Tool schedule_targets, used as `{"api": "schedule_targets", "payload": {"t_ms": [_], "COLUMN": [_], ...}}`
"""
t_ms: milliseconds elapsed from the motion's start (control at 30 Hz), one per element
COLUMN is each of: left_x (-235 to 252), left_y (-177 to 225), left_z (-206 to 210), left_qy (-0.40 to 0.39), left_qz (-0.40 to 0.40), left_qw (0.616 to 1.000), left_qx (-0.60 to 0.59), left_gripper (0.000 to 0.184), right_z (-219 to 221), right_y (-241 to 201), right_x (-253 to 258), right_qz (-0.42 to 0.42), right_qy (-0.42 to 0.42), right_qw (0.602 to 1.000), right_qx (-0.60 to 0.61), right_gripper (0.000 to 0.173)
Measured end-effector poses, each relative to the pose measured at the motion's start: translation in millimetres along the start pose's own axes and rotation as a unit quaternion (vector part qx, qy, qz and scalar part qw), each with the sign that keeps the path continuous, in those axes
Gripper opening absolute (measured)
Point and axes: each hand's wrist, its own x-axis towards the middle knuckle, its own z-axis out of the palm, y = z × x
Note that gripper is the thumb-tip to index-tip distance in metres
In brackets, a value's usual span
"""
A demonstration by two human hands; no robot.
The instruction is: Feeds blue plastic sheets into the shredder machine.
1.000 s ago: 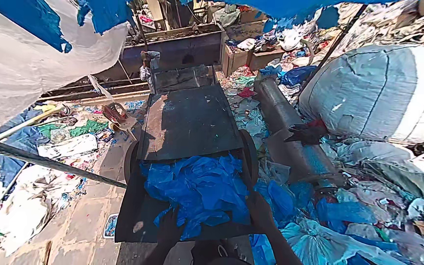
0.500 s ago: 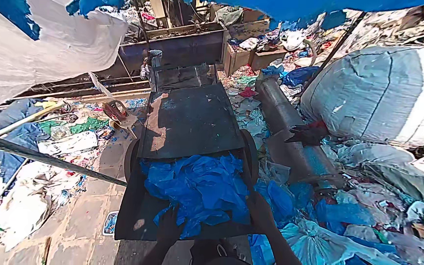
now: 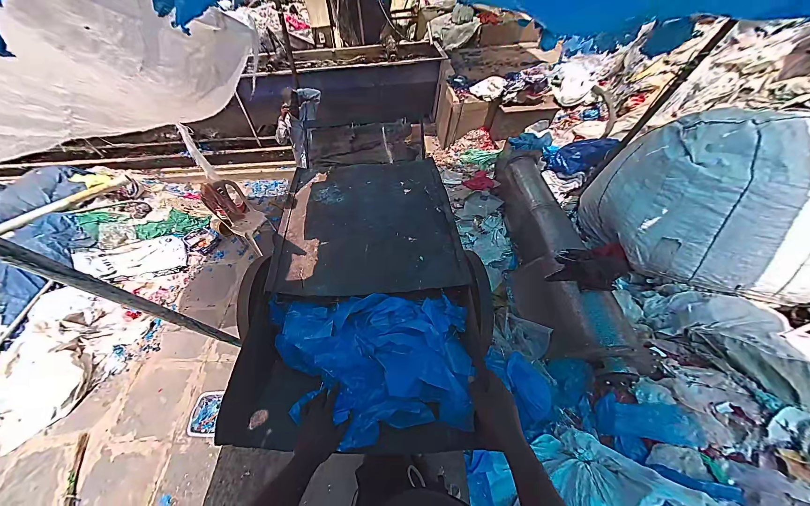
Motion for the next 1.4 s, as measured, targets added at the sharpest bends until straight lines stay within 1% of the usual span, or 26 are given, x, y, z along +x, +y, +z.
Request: {"api": "schedule_targets", "payload": {"t_ms": [300,467,600,667,733,933,1067,1400], "left_x": [0.5,-0.8,-2.6,-9.8,-13.8,-13.0,-14.0,-14.0], "left_y": [-2.4,-1.7,2.3,13.2,18.2,18.5,19.3,19.0], "left_z": [5.1,3.7,-5.3,-28.8,-40.3,-41.6,-47.3,-45.9], "left_qy": [0.022,0.021,0.003,-0.028,-0.041,-0.047,-0.064,-0.058], "left_qz": [0.008,0.009,0.001,-0.005,-0.006,-0.008,-0.011,-0.012], "left_qw": [1.000,1.000,1.000,0.999,0.999,0.998,0.997,0.997], "left_qx": [-0.014,-0.015,0.000,-0.017,-0.025,-0.039,-0.043,-0.042], "left_gripper": [0.085,0.084,0.084,0.082,0.081,0.082,0.083,0.082], "right_z": [1.4,0.8,-0.2,-0.7,-0.2,1.1,4.6,5.4], "right_y": [2.2,1.5,-1.8,-2.5,-1.2,-0.9,3.9,4.3], "right_x": [1.3,0.6,-1.9,-2.7,-2.3,-3.5,1.1,-0.5], "right_qz": [0.000,-0.001,0.002,0.005,0.006,0.000,-0.001,-0.006], "right_qy": [0.003,-0.001,0.003,0.001,0.002,0.013,0.012,0.020], "right_qw": [1.000,1.000,1.000,1.000,1.000,1.000,1.000,1.000], "right_qx": [0.001,0.001,0.003,0.000,0.001,0.014,0.007,0.016], "right_gripper": [0.040,0.041,0.040,0.042,0.041,0.038,0.041,0.038]}}
